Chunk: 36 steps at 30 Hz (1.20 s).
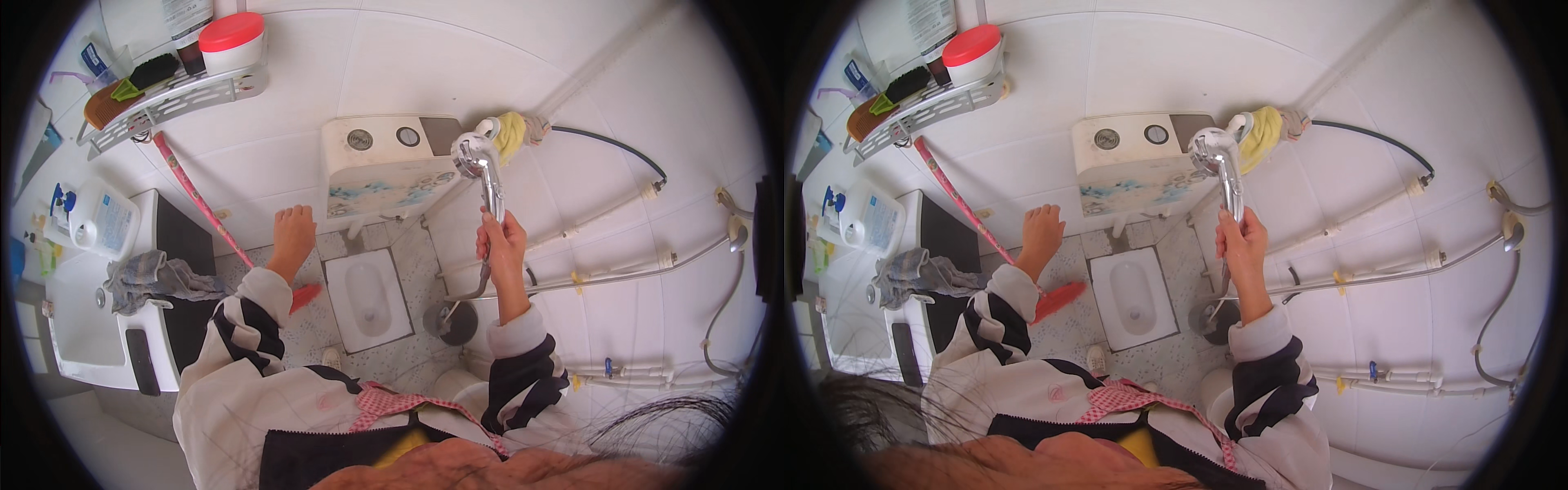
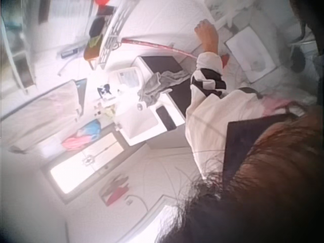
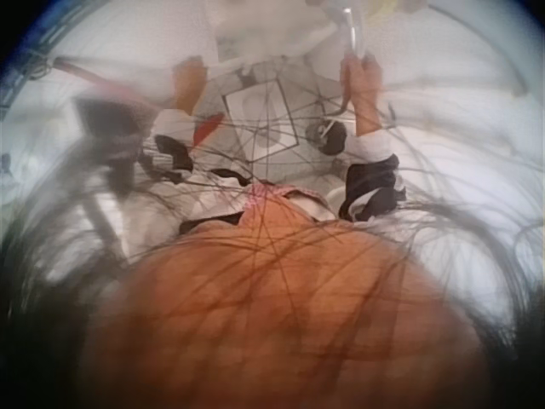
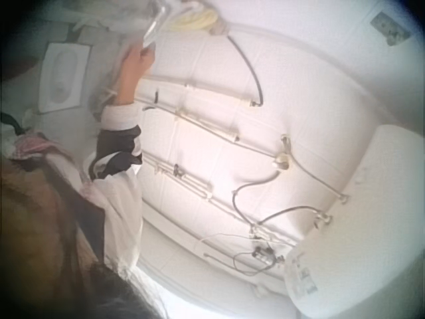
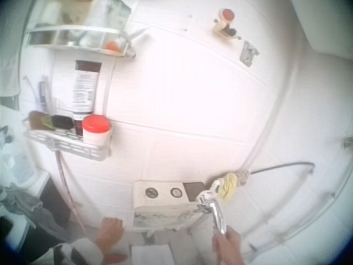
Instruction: The person sprays water from a handheld shower head onto the bathroom floor and squat toilet, then uses a squeegee to push water toward the drain. The person also wipes the water heater with a cloth and opens the bathroom door.
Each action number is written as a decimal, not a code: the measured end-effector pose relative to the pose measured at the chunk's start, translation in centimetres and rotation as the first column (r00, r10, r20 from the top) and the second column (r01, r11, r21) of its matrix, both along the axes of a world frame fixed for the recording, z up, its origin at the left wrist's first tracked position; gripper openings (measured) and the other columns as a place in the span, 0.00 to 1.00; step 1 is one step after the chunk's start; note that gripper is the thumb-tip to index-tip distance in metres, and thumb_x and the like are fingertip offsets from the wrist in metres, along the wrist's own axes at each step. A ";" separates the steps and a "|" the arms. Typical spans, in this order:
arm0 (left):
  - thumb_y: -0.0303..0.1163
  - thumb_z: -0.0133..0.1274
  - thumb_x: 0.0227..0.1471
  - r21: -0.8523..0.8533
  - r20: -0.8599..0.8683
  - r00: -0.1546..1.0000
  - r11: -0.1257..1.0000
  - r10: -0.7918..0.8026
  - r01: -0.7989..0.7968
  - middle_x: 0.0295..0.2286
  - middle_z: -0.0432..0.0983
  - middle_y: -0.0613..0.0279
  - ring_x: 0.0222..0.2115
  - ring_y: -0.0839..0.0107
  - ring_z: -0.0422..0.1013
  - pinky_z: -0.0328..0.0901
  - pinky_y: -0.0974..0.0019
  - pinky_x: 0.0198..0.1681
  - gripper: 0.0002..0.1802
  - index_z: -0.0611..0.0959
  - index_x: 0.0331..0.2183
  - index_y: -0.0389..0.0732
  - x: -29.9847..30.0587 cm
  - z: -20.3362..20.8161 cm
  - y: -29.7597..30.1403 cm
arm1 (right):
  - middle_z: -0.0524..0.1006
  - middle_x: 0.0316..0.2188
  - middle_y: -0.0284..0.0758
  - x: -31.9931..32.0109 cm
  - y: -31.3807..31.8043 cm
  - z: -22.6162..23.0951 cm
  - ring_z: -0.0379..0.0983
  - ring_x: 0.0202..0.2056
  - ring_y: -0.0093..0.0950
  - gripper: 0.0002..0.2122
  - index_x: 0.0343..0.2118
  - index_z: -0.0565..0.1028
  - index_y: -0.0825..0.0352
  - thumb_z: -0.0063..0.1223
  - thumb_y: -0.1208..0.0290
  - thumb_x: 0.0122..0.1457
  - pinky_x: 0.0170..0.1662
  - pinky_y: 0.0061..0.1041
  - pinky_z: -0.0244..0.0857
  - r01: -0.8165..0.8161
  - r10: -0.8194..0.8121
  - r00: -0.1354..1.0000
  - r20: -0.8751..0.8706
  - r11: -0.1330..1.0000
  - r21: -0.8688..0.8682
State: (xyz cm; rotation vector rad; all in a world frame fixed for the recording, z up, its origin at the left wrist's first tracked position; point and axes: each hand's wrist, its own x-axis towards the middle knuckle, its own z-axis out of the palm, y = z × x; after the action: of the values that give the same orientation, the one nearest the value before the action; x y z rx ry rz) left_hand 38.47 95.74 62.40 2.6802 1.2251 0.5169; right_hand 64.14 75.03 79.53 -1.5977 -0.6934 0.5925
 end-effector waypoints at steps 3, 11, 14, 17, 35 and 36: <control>0.32 0.55 0.42 -0.172 0.099 0.995 0.985 0.027 -0.010 0.25 0.75 0.55 0.29 0.54 0.71 0.63 0.53 0.34 0.06 0.76 0.25 0.42 -2.5 -3.1 -3.1 | 0.66 0.13 0.29 1.2 4.0 -1.3 0.59 0.11 0.16 0.09 0.29 0.70 0.68 0.52 0.67 0.57 0.13 0.17 0.53 -0.017 0.017 1.000 -0.015 1.000 -0.003; 0.40 0.54 0.46 -0.486 0.148 0.975 0.870 0.167 -0.075 0.20 0.75 0.55 0.24 0.52 0.72 0.63 0.50 0.27 0.11 0.78 0.23 0.43 -10.5 -9.2 -14.1 | 0.67 0.13 0.29 3.9 12.8 -5.5 0.60 0.10 0.18 0.11 0.25 0.68 0.67 0.54 0.66 0.55 0.13 0.18 0.55 0.012 -0.015 0.998 -0.064 0.999 -0.041; 0.40 0.53 0.47 -0.592 0.102 0.982 0.803 0.156 -0.066 0.21 0.76 0.54 0.25 0.51 0.72 0.64 0.51 0.27 0.11 0.79 0.24 0.43 -13.3 -11.2 -17.9 | 0.67 0.14 0.29 4.4 14.1 -7.2 0.61 0.11 0.18 0.11 0.25 0.67 0.66 0.54 0.65 0.55 0.13 0.19 0.57 0.049 -0.052 0.994 -0.095 0.998 -0.042; 0.39 0.53 0.47 -0.672 0.054 0.990 0.738 0.134 -0.063 0.22 0.76 0.54 0.25 0.52 0.72 0.65 0.52 0.29 0.10 0.79 0.24 0.43 -15.3 -12.6 -20.5 | 0.67 0.15 0.29 4.7 15.1 -9.0 0.62 0.13 0.18 0.11 0.27 0.67 0.65 0.54 0.64 0.55 0.14 0.19 0.58 0.060 -0.063 0.995 -0.072 0.997 -0.049; 0.37 0.55 0.45 -0.745 0.143 0.961 0.665 0.238 -0.053 0.21 0.76 0.54 0.25 0.52 0.73 0.66 0.54 0.28 0.09 0.79 0.24 0.41 -17.2 -14.5 -22.0 | 0.74 0.18 0.44 6.4 18.1 -9.1 0.72 0.13 0.35 0.15 0.36 0.62 0.74 0.44 0.64 0.56 0.24 0.33 0.69 0.270 -0.147 0.876 0.460 0.939 -0.212; 0.37 0.55 0.45 -0.743 0.129 0.963 0.666 0.235 -0.063 0.21 0.76 0.54 0.25 0.52 0.73 0.66 0.54 0.28 0.09 0.79 0.24 0.41 -17.3 -14.6 -22.0 | 0.74 0.18 0.44 6.8 18.1 -8.9 0.72 0.13 0.36 0.15 0.36 0.62 0.73 0.45 0.63 0.56 0.24 0.33 0.69 0.286 -0.138 0.847 0.513 0.932 -0.221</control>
State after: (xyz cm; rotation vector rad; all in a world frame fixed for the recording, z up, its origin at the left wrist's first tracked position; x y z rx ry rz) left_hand 21.15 73.77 47.78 1.7954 1.2448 0.2342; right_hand 70.97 93.13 70.67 -2.1058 -0.8078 0.1121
